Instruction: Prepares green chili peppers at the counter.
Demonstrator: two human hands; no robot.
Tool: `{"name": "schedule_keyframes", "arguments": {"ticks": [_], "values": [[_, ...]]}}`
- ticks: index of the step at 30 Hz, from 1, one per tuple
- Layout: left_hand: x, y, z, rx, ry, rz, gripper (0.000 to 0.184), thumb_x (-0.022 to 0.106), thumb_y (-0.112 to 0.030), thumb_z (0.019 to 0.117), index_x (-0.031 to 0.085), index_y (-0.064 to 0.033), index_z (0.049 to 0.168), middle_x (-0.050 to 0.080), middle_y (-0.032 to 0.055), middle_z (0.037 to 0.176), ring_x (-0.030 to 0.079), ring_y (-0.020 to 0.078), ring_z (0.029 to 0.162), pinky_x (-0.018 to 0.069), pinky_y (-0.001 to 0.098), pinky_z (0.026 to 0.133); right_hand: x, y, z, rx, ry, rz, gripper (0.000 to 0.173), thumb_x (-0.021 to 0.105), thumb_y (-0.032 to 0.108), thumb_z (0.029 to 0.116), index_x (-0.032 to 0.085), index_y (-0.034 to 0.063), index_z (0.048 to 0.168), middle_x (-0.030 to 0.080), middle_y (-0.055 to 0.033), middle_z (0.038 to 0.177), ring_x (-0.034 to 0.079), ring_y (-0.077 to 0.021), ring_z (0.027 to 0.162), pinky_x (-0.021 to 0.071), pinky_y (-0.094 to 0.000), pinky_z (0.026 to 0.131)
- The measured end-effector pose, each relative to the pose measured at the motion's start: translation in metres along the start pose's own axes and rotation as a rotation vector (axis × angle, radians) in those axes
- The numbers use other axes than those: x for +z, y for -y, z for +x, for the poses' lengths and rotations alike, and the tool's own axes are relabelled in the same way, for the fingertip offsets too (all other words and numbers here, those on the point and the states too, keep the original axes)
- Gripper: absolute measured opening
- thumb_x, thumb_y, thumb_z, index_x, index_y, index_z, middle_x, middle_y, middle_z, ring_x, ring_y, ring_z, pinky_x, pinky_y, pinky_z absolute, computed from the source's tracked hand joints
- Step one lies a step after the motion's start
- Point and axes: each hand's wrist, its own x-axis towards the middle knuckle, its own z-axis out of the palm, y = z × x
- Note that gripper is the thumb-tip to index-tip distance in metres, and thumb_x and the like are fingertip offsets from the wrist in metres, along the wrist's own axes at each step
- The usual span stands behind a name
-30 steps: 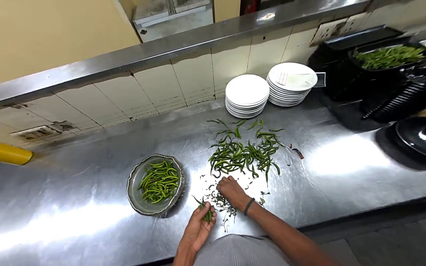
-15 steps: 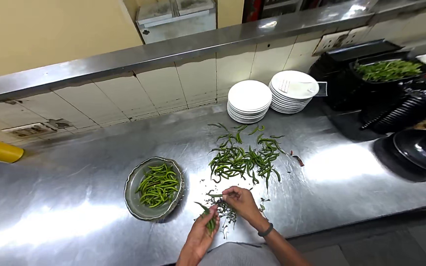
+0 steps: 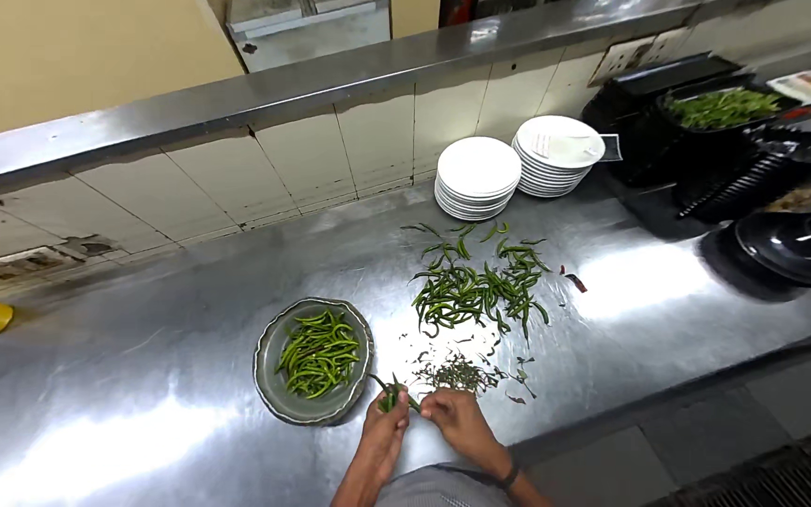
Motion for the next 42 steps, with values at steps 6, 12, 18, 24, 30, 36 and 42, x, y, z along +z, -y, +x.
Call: {"name": "schedule_keyframes", "arguments": {"ticks": [6, 12, 18, 24, 30, 36, 42], "values": [[-0.017, -0.005, -0.003, -0.086, 0.098, -0.011, 0.016, 0.056, -0.007, 0.1034, 0.057, -0.0003, 0.117, 0.062, 0.0066, 0.086, 0.056, 0.0074, 0.062, 0.0497, 0.0196, 0.056, 0.01, 0.013, -0.002, -0.236, -0.121, 0.22, 0.014, 0.067, 0.014, 0.0969, 0.078, 0.0073, 0.092, 0.075, -0.0018, 0.089, 0.07, -0.0073, 0.085, 0.0586, -0.0267, 0.081], [-0.014, -0.008, 0.002, -0.217, 0.019, -0.166, 0.021, 0.045, -0.014, 0.1073, 0.058, 0.0019, 0.111, 0.072, 0.0197, 0.099, 0.073, 0.0258, 0.087, 0.0614, 0.0359, 0.077, -0.029, -0.005, 0.024, 0.201, 0.029, -0.26, 0.032, 0.049, 0.021, 0.1053, 0.073, 0.0113, 0.125, 0.075, -0.007, 0.11, 0.071, -0.0213, 0.103, 0.0556, -0.045, 0.096], [0.001, 0.009, -0.005, -0.084, -0.069, -0.246, 0.016, 0.043, -0.004, 0.1057, 0.055, -0.0011, 0.116, 0.07, 0.014, 0.093, 0.072, 0.0242, 0.08, 0.0622, 0.0379, 0.074, -0.067, -0.009, 0.098, 0.189, -0.051, -0.447, 0.032, 0.05, 0.008, 0.1001, 0.074, 0.0125, 0.122, 0.072, -0.0098, 0.119, 0.067, -0.0265, 0.114, 0.0528, -0.0476, 0.101], [0.024, 0.029, -0.012, -0.042, -0.194, -0.267, 0.015, 0.042, -0.006, 0.1067, 0.055, -0.0047, 0.114, 0.068, 0.0091, 0.089, 0.07, 0.0205, 0.078, 0.0611, 0.0356, 0.074, -0.073, -0.037, 0.169, 0.098, 0.25, -0.83, 0.04, 0.064, 0.012, 0.0944, 0.063, 0.0114, 0.134, 0.057, -0.0164, 0.139, 0.051, -0.0377, 0.132, 0.0417, -0.0607, 0.105], [0.024, 0.044, -0.015, 0.11, -0.25, -0.339, 0.018, 0.039, -0.007, 0.1073, 0.055, -0.0063, 0.114, 0.07, 0.0078, 0.09, 0.072, 0.0196, 0.079, 0.0616, 0.0351, 0.075, -0.108, -0.056, 0.182, 0.076, 0.198, -0.414, 0.023, 0.058, 0.024, 0.1032, 0.073, 0.0095, 0.114, 0.072, -0.0125, 0.105, 0.069, -0.0291, 0.101, 0.0528, -0.0533, 0.095], [0.026, 0.056, -0.026, 0.086, -0.234, -0.374, 0.012, 0.044, -0.006, 0.1059, 0.054, -0.0074, 0.112, 0.069, 0.0082, 0.088, 0.071, 0.0194, 0.076, 0.0619, 0.0342, 0.073, -0.124, -0.022, 0.14, 0.402, -0.051, 0.754, 0.029, 0.041, 0.016, 0.1115, 0.046, -0.0015, 0.135, 0.073, -0.0208, 0.108, 0.075, -0.0306, 0.092, 0.0626, -0.0418, 0.08], [0.043, 0.041, -0.018, -0.033, -0.227, -0.076, 0.015, 0.057, -0.003, 0.1016, 0.057, -0.0006, 0.116, 0.067, 0.0097, 0.087, 0.067, 0.0169, 0.071, 0.0596, 0.0303, 0.066, -0.098, -0.015, 0.072, 0.585, 0.1, 1.076, 0.02, 0.048, 0.011, 0.1082, 0.058, -0.0015, 0.12, 0.068, -0.0101, 0.104, 0.07, -0.0188, 0.084, 0.0612, -0.0345, 0.08]]}}
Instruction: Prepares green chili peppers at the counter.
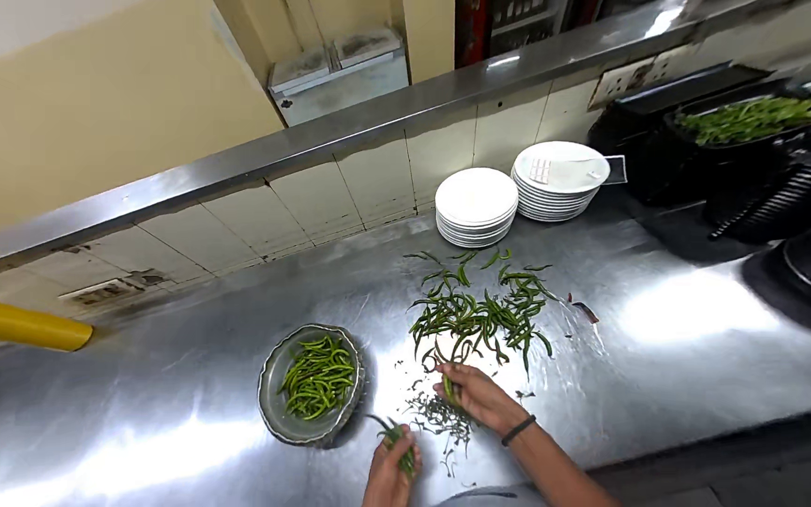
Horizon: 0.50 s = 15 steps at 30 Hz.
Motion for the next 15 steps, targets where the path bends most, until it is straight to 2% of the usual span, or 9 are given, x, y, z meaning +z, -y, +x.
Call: {"name": "schedule_keyframes", "arguments": {"ticks": [4, 8, 10, 12, 15], "values": [[0.005, -0.001, 0.009, 0.0, 0.043, 0.061, 0.025, 0.06, -0.006, 0.1012, 0.061, 0.0034, 0.124, 0.067, 0.0115, 0.09, 0.066, 0.0156, 0.07, 0.0585, 0.0281, 0.065, 0.01, -0.033, -0.023, 0.059, 0.066, -0.069, 0.022, 0.063, 0.014, 0.1022, 0.064, -0.0011, 0.117, 0.071, -0.009, 0.095, 0.069, -0.0165, 0.078, 0.06, -0.0317, 0.074], [0.007, 0.009, 0.015, 0.038, 0.102, 0.09, 0.016, 0.062, -0.009, 0.101, 0.062, 0.0029, 0.112, 0.068, 0.0131, 0.091, 0.065, 0.0142, 0.071, 0.057, 0.0262, 0.064, 0.006, -0.052, -0.025, -0.024, -0.015, -0.384, 0.025, 0.077, 0.023, 0.0924, 0.071, 0.0048, 0.109, 0.069, -0.0036, 0.087, 0.061, -0.0095, 0.066, 0.0501, -0.0251, 0.058], [0.003, 0.016, 0.015, 0.075, 0.14, 0.21, 0.017, 0.065, -0.006, 0.0981, 0.062, 0.0032, 0.112, 0.069, 0.0127, 0.094, 0.064, 0.0133, 0.073, 0.0558, 0.0256, 0.065, 0.005, -0.059, -0.027, -0.044, -0.021, -0.452, 0.022, 0.077, 0.022, 0.0924, 0.072, 0.0044, 0.104, 0.068, -0.0028, 0.083, 0.059, -0.0089, 0.063, 0.0481, -0.0243, 0.055], [0.001, 0.02, 0.018, 0.142, 0.144, 0.329, 0.02, 0.071, -0.006, 0.0942, 0.065, 0.0053, 0.11, 0.069, 0.0133, 0.091, 0.062, 0.013, 0.07, 0.0529, 0.0249, 0.062, 0.004, -0.062, -0.027, -0.048, 0.005, -0.459, 0.019, 0.073, 0.019, 0.0954, 0.071, 0.0019, 0.103, 0.068, -0.0045, 0.082, 0.06, -0.0106, 0.061, 0.0516, -0.0255, 0.056], [0.002, 0.013, 0.022, 0.181, 0.122, 0.462, 0.02, 0.072, -0.009, 0.0949, 0.069, 0.0051, 0.109, 0.072, 0.0135, 0.088, 0.062, 0.0119, 0.067, 0.0504, 0.0237, 0.058, 0.003, -0.056, -0.024, -0.067, 0.001, -0.566, 0.018, 0.073, 0.019, 0.095, 0.072, 0.0021, 0.101, 0.071, -0.0049, 0.08, 0.063, -0.0114, 0.059, 0.0534, -0.0267, 0.055]]}}
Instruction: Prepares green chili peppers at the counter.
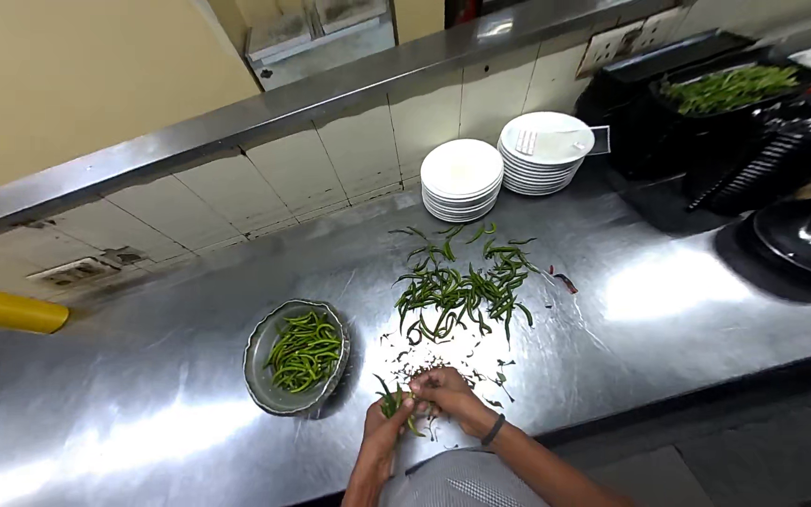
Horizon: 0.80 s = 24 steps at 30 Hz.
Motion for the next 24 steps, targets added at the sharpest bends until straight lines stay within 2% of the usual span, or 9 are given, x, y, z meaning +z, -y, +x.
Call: {"name": "schedule_keyframes", "arguments": {"ticks": [4, 7, 11, 13, 15, 16, 18, 21, 24], "values": [[-0.006, -0.014, 0.003, 0.017, 0.052, 0.181, 0.022, 0.072, -0.014, 0.0952, 0.071, 0.0009, 0.112, 0.07, 0.0092, 0.089, 0.064, 0.0137, 0.072, 0.0546, 0.0276, 0.064, -0.008, 0.003, 0.006, 0.003, -0.008, -0.171, 0.017, 0.074, 0.023, 0.0918, 0.074, 0.0059, 0.096, 0.068, -0.0005, 0.074, 0.059, -0.0095, 0.058, 0.0504, -0.0285, 0.058], [-0.013, -0.023, 0.002, 0.017, 0.124, 0.274, 0.021, 0.071, -0.011, 0.0938, 0.072, -0.0009, 0.112, 0.071, 0.0081, 0.095, 0.065, 0.0135, 0.078, 0.0549, 0.0291, 0.07, -0.014, 0.019, -0.003, 0.115, 0.086, 0.093, 0.005, 0.068, 0.01, 0.095, 0.069, 0.0051, 0.098, 0.066, 0.0021, 0.075, 0.051, -0.0027, 0.054, 0.0414, -0.0188, 0.049], [-0.026, -0.019, 0.001, -0.049, 0.12, -0.043, 0.02, 0.063, -0.005, 0.0977, 0.065, 0.0037, 0.116, 0.068, 0.0096, 0.091, 0.064, 0.0128, 0.074, 0.0551, 0.0265, 0.067, -0.034, 0.03, -0.006, 0.112, 0.125, 0.287, 0.006, 0.065, 0.008, 0.0978, 0.069, 0.0045, 0.102, 0.066, 0.0005, 0.079, 0.05, -0.001, 0.052, 0.0395, -0.0156, 0.046], [-0.026, -0.018, -0.003, -0.096, 0.11, -0.253, 0.022, 0.056, -0.008, 0.1033, 0.06, 0.0035, 0.121, 0.069, 0.0113, 0.092, 0.068, 0.0165, 0.077, 0.0599, 0.0303, 0.072, -0.045, 0.017, 0.002, 0.071, 0.098, 0.277, 0.016, 0.063, 0.01, 0.1002, 0.067, 0.0024, 0.114, 0.068, -0.0012, 0.088, 0.053, -0.0031, 0.058, 0.0429, -0.0177, 0.051], [-0.024, -0.015, -0.005, -0.147, 0.112, -0.372, 0.026, 0.051, -0.012, 0.1067, 0.057, 0.0023, 0.127, 0.069, 0.0119, 0.092, 0.07, 0.0193, 0.078, 0.061, 0.0332, 0.073, -0.051, 0.007, 0.007, 0.115, 0.098, 0.356, 0.031, 0.058, 0.007, 0.1021, 0.052, 0.0017, 0.132, 0.067, -0.0044, 0.099, 0.061, -0.0074, 0.072, 0.0503, -0.0212, 0.063], [-0.023, -0.014, -0.005, -0.169, 0.117, -0.416, 0.027, 0.051, -0.013, 0.1069, 0.057, 0.0018, 0.128, 0.068, 0.0121, 0.093, 0.07, 0.0207, 0.08, 0.0612, 0.0349, 0.074, -0.051, 0.007, 0.007, 0.155, 0.057, 0.418, 0.034, 0.056, 0.005, 0.1018, 0.049, 0.001, 0.135, 0.069, -0.0071, 0.102, 0.065, -0.0099, 0.077, 0.0528, -0.0233, 0.066], [-0.018, -0.012, -0.004, -0.203, 0.107, -0.481, 0.025, 0.053, -0.011, 0.1058, 0.057, 0.0014, 0.127, 0.069, 0.0137, 0.094, 0.071, 0.0237, 0.083, 0.062, 0.0385, 0.077, -0.047, 0.008, 0.005, 0.184, -0.01, 0.494, 0.031, 0.051, 0.0, 0.102, 0.053, -0.0012, 0.133, 0.071, -0.0106, 0.104, 0.068, -0.013, 0.081, 0.0548, -0.0259, 0.07], [-0.006, -0.01, -0.006, -0.23, 0.056, -0.485, 0.021, 0.057, -0.004, 0.1024, 0.055, 0.0021, 0.122, 0.07, 0.0153, 0.092, 0.072, 0.0236, 0.08, 0.0623, 0.0362, 0.072, -0.048, 0.006, 0.003, 0.107, 0.04, 0.476, 0.029, 0.046, 0.001, 0.1049, 0.056, -0.0035, 0.131, 0.069, -0.0115, 0.105, 0.069, -0.0176, 0.087, 0.0584, -0.0316, 0.08], [0.004, -0.008, -0.008, -0.213, 0.048, -0.428, 0.017, 0.061, -0.003, 0.0997, 0.056, 0.0016, 0.116, 0.07, 0.0137, 0.09, 0.07, 0.0197, 0.077, 0.0609, 0.0317, 0.069, -0.043, 0.013, -0.002, 0.081, 0.128, 0.36, 0.029, 0.053, 0.003, 0.1036, 0.06, -0.002, 0.131, 0.068, -0.0125, 0.114, 0.071, -0.0198, 0.091, 0.0605, -0.0345, 0.083]]}}
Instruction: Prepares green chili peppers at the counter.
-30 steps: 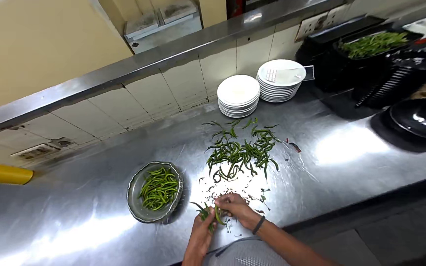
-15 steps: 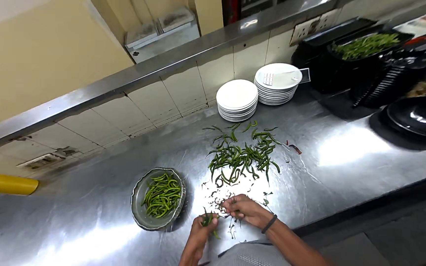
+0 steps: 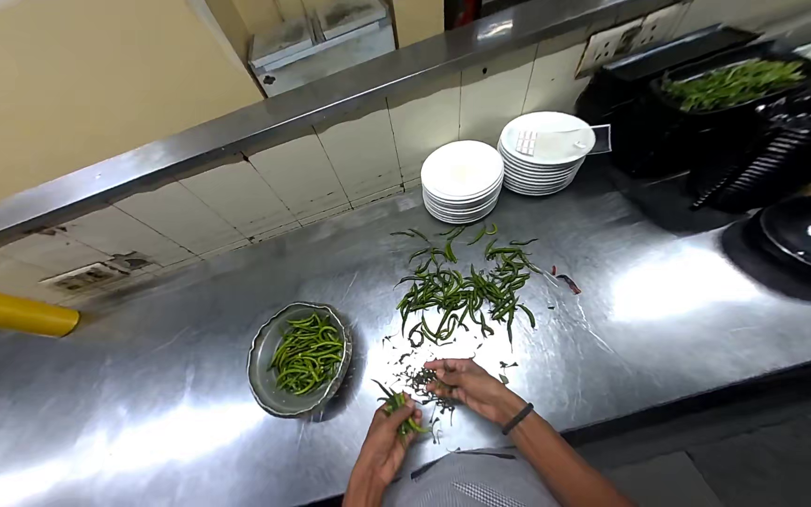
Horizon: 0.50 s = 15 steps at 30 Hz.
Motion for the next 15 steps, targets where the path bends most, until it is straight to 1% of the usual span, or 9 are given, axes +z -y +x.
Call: {"name": "schedule_keyframes", "arguments": {"ticks": [1, 2, 3, 4, 5, 7, 9, 12, 15], "values": [[0.003, 0.001, 0.001, 0.01, 0.002, 0.024, 0.016, 0.062, -0.004, 0.0996, 0.057, 0.0021, 0.114, 0.069, 0.0135, 0.091, 0.069, 0.0189, 0.076, 0.0602, 0.0312, 0.069, 0.002, 0.001, -0.001, -0.004, 0.032, -0.056, 0.029, 0.06, 0.006, 0.1014, 0.062, 0.0004, 0.13, 0.069, -0.0114, 0.115, 0.07, -0.0186, 0.091, 0.0602, -0.0335, 0.082], [0.006, 0.002, 0.002, 0.009, -0.001, 0.033, 0.015, 0.062, -0.006, 0.1, 0.059, 0.0026, 0.112, 0.069, 0.0138, 0.091, 0.068, 0.0182, 0.075, 0.0597, 0.0306, 0.068, 0.005, 0.001, -0.001, -0.012, 0.046, -0.116, 0.03, 0.067, 0.01, 0.0983, 0.065, 0.0035, 0.128, 0.071, -0.0088, 0.112, 0.069, -0.0156, 0.089, 0.0588, -0.0309, 0.078], [0.008, 0.003, 0.003, -0.001, -0.003, 0.029, 0.014, 0.062, -0.008, 0.1007, 0.061, 0.0028, 0.111, 0.07, 0.0138, 0.092, 0.068, 0.0171, 0.074, 0.059, 0.029, 0.067, 0.007, -0.001, -0.001, -0.027, 0.05, -0.171, 0.031, 0.072, 0.015, 0.0952, 0.069, 0.0064, 0.125, 0.072, -0.0061, 0.108, 0.067, -0.0119, 0.085, 0.0549, -0.0276, 0.072], [0.011, 0.003, 0.004, -0.012, 0.0, 0.028, 0.015, 0.061, -0.01, 0.1019, 0.062, 0.0025, 0.11, 0.069, 0.0132, 0.092, 0.067, 0.0152, 0.073, 0.0578, 0.0266, 0.065, 0.009, -0.004, -0.001, -0.048, 0.053, -0.21, 0.031, 0.075, 0.018, 0.093, 0.071, 0.0076, 0.122, 0.073, -0.0046, 0.105, 0.065, -0.0095, 0.081, 0.0525, -0.0256, 0.068], [0.014, 0.004, 0.006, -0.015, 0.003, 0.034, 0.015, 0.06, -0.011, 0.1027, 0.062, 0.0024, 0.11, 0.069, 0.0123, 0.09, 0.065, 0.0131, 0.07, 0.0566, 0.0243, 0.062, 0.01, -0.006, 0.0, -0.066, 0.06, -0.232, 0.029, 0.076, 0.017, 0.0921, 0.072, 0.0065, 0.119, 0.074, -0.0049, 0.102, 0.066, -0.0098, 0.08, 0.0533, -0.0264, 0.068], [0.016, 0.004, 0.009, -0.019, 0.011, 0.068, 0.016, 0.061, -0.012, 0.1029, 0.062, 0.002, 0.111, 0.07, 0.0114, 0.092, 0.065, 0.011, 0.069, 0.0554, 0.0214, 0.06, 0.011, -0.008, 0.001, -0.097, 0.063, -0.27, 0.025, 0.075, 0.014, 0.0923, 0.072, 0.0029, 0.114, 0.073, -0.0073, 0.099, 0.069, -0.0142, 0.083, 0.0586, -0.032, 0.077], [0.017, 0.005, 0.011, 0.006, -0.011, 0.118, 0.016, 0.066, -0.009, 0.099, 0.063, 0.0022, 0.11, 0.069, 0.0103, 0.089, 0.064, 0.0104, 0.068, 0.0542, 0.021, 0.058, 0.01, -0.01, 0.003, -0.136, 0.036, -0.338, 0.021, 0.077, 0.013, 0.0907, 0.075, 0.0032, 0.109, 0.075, -0.0074, 0.1, 0.07, -0.0159, 0.089, 0.0592, -0.0348, 0.083], [0.019, 0.004, 0.016, 0.083, -0.041, 0.19, 0.022, 0.072, -0.004, 0.0933, 0.063, 0.0046, 0.111, 0.067, 0.0108, 0.085, 0.063, 0.0117, 0.067, 0.0546, 0.0233, 0.06, 0.008, -0.007, 0.004, -0.162, 0.0, -0.37, 0.019, 0.077, 0.016, 0.092, 0.076, 0.0029, 0.106, 0.076, -0.0065, 0.099, 0.072, -0.0148, 0.089, 0.0595, -0.0336, 0.083], [0.023, 0.002, 0.02, 0.131, -0.034, 0.302, 0.022, 0.072, -0.005, 0.0936, 0.065, 0.0062, 0.11, 0.069, 0.0121, 0.085, 0.063, 0.0127, 0.068, 0.0548, 0.0245, 0.061, 0.002, -0.005, 0.007, -0.176, -0.047, -0.465, 0.021, 0.076, 0.023, 0.0925, 0.075, 0.0045, 0.102, 0.075, -0.0045, 0.093, 0.07, -0.0134, 0.084, 0.0587, -0.034, 0.081]]}}
